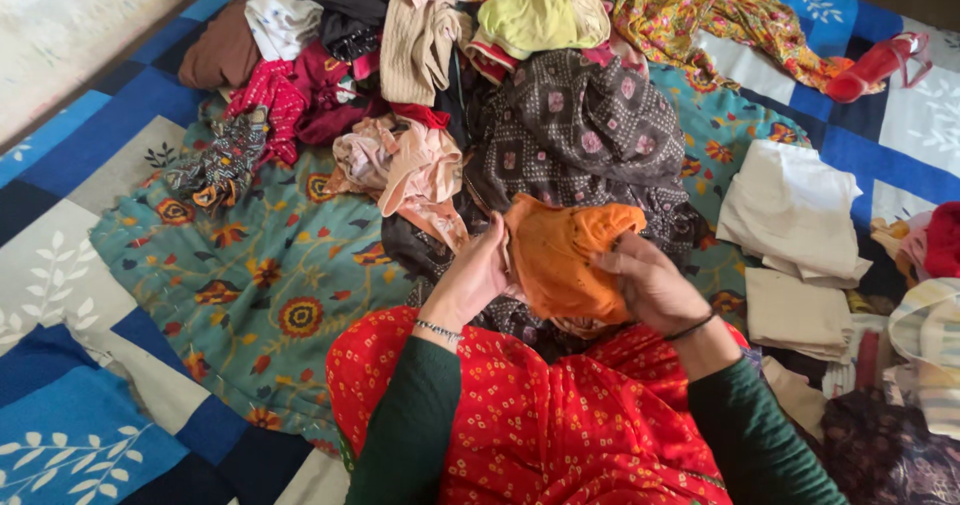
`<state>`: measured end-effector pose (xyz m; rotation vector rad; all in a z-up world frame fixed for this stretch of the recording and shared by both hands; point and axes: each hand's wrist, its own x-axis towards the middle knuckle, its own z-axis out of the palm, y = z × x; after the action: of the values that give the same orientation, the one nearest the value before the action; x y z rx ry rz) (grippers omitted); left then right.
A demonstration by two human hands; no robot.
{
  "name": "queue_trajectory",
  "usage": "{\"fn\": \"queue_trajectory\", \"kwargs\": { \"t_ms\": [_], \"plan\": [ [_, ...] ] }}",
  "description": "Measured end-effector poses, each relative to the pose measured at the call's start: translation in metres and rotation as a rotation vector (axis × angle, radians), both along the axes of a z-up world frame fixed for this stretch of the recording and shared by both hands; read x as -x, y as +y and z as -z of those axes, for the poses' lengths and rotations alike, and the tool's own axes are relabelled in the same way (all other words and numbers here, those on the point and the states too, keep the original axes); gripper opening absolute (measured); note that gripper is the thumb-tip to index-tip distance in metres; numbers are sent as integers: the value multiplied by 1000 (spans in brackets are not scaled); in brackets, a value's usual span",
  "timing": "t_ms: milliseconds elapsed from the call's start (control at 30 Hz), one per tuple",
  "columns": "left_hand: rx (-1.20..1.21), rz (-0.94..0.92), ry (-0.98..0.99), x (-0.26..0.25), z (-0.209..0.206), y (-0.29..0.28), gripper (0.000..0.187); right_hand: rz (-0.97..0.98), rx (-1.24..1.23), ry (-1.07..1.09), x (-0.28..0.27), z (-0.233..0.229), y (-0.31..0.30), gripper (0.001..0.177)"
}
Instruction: The person sits on a bed and folds several garments one by one, including a dark patterned cloth, a white floral cloth, a striped cloth, a red cloth, and a peach-colored cloth. Each item is unfolded, smoothed, folded into a compact shape, and placed into a growing stack on the right side of the bed.
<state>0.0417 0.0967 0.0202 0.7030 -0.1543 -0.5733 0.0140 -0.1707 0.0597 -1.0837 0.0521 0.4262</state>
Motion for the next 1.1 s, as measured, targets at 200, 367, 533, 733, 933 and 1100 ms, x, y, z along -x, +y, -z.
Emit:
{"fn": "queue_trajectory", "kwargs": {
  "t_ms": [200, 367, 533, 733, 933, 1100],
  "plan": [
    [-140, -181, 102, -12, 10, -12, 31, 17, 90, 5, -12, -15, -19, 27],
    [-504, -316, -92, -11, 8, -12, 26, 110, 183, 155, -11, 0, -22, 24],
    [-587, -274, -34, -14, -5, -11, 25, -7, 287, -18, -13, -9, -27, 31],
    [-433, -398, -566, -11, -8, 5, 20, 19, 563, -635, -10, -39, -56, 29],
    [-622, -342, -465, -13, -1, -2, 29, 131, 542, -468, -36, 15, -58, 19],
    [-660, -382, -773, -9, -12, -6, 32, 140, 329, -252, -44, 53, -60, 12]
  ]
}}
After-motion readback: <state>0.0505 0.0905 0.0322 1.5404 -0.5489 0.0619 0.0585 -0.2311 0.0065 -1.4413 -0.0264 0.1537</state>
